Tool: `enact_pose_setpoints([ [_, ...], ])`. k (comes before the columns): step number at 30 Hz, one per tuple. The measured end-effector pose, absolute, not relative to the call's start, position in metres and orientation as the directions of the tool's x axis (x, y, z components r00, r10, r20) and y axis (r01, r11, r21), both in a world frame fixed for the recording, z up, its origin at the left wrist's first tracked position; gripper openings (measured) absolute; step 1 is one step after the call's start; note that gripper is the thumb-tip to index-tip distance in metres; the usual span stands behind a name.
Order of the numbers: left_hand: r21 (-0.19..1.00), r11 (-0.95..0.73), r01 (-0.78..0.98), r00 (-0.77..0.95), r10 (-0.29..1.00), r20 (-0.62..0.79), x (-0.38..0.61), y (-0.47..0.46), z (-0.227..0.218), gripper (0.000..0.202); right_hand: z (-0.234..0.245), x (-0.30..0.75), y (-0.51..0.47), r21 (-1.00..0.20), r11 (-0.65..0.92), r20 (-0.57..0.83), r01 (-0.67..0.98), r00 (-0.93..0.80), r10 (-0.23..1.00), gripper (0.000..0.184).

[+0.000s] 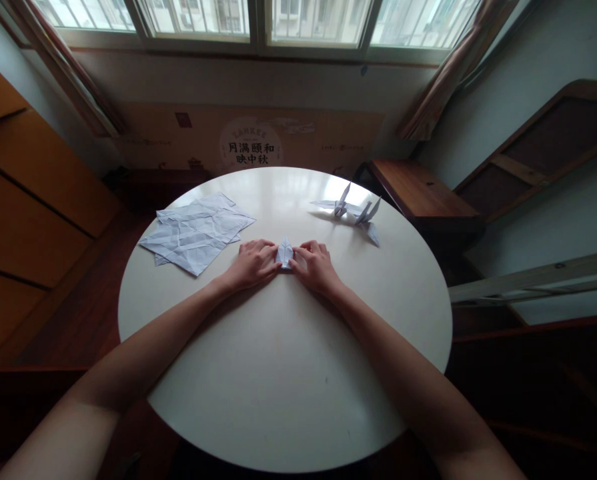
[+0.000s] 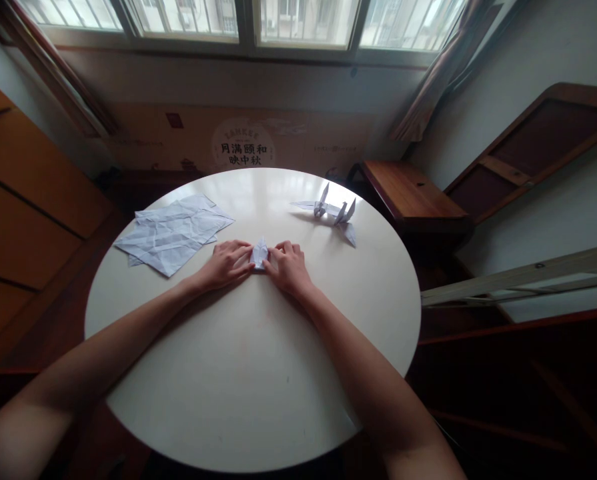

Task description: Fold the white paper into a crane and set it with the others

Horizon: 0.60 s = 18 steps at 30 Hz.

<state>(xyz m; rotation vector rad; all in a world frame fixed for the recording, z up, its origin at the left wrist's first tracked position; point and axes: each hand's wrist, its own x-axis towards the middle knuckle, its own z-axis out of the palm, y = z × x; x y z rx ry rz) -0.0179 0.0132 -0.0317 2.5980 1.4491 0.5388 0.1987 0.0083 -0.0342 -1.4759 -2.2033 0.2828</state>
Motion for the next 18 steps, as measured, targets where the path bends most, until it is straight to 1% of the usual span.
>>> enact_pose_setpoints([
  [18, 0.273, -0.537, 0.798, 0.48, 0.841, 0.25, -0.0178, 0.0124, -0.0301, 0.04, -0.0343, 0.1986, 0.0085, -0.418, 0.405, 0.271, 0.813, -0.314, 0.91, 0.038],
])
